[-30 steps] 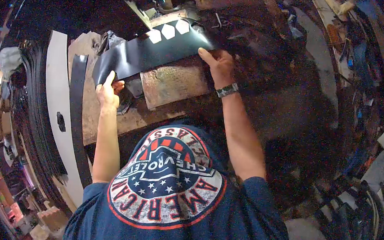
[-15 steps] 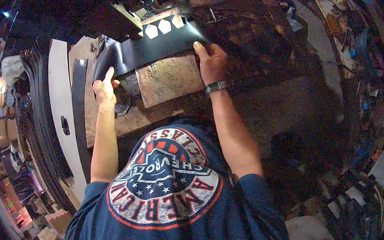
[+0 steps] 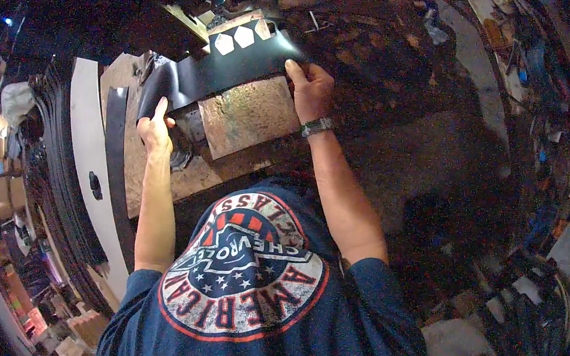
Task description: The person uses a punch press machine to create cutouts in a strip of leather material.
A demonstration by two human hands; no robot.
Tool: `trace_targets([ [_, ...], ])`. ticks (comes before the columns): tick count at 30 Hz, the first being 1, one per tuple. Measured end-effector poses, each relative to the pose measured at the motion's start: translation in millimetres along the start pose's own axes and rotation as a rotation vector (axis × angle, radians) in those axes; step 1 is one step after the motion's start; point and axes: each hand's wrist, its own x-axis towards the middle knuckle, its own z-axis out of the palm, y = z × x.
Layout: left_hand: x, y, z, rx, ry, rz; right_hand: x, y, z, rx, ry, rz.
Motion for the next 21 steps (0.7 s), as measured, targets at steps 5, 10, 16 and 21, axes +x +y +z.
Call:
trace_targets([
  [5,-5,6,-2,0.079,0.067,-0.041,2,-2,-1,-0.138,0.002,0.004],
  [10,-12,11,-1,-0.031,0.089,0.004,4,-8,-3,-0.211,-0.023,-0.007],
  [16,-10,-7,0,-0.099,0.126,-0.021,3,-14,2,-0.133,-0.053,0.137],
  [21,-13,-32,1,-0.191,0.134,-0.061,-6,-26,10,-0.198,0.000,0.126],
])
